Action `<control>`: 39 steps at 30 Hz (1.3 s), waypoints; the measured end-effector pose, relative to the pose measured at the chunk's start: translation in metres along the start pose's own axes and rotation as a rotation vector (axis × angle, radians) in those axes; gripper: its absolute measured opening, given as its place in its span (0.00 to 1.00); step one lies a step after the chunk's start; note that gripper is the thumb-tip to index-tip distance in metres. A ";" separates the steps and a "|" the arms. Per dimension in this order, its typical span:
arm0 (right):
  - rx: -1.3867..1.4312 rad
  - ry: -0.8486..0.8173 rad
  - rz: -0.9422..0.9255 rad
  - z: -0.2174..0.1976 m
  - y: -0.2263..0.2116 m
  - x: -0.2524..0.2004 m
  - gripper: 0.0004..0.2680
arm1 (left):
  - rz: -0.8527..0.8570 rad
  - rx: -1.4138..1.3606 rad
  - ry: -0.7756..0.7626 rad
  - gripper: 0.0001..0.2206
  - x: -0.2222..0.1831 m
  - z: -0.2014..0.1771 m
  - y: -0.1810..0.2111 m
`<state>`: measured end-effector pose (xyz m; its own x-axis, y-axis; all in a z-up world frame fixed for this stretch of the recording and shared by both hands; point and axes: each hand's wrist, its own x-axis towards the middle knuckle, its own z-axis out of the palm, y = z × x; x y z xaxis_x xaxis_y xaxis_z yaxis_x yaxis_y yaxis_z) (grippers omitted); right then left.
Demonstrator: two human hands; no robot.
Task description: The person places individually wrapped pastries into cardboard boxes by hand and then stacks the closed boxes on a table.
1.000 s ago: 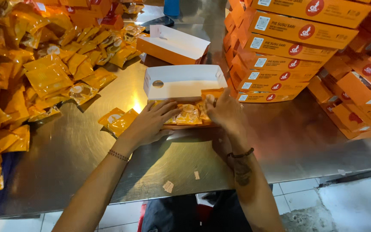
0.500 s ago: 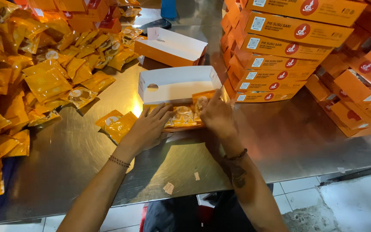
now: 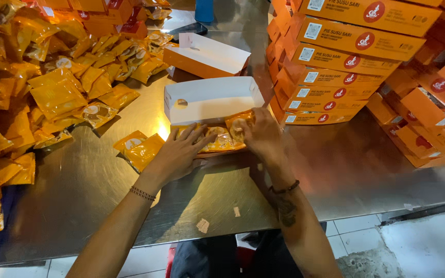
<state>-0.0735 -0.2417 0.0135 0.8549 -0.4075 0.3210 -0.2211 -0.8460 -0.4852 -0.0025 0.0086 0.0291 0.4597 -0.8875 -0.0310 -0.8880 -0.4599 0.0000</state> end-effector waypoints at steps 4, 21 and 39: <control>-0.057 0.021 -0.174 -0.016 -0.018 -0.004 0.13 | 0.002 0.001 -0.002 0.35 0.004 0.008 -0.005; 0.335 0.266 0.004 -0.008 0.012 0.012 0.19 | -0.369 -0.346 0.594 0.49 -0.002 -0.006 -0.033; 0.522 0.267 -0.301 -0.040 0.001 0.000 0.23 | -0.004 -0.919 0.916 0.23 -0.008 -0.002 -0.060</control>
<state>-0.0926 -0.2568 0.0458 0.6831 -0.3070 0.6627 0.3236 -0.6862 -0.6515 0.0470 0.0427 0.0312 0.6285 -0.4146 0.6581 -0.7196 0.0111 0.6943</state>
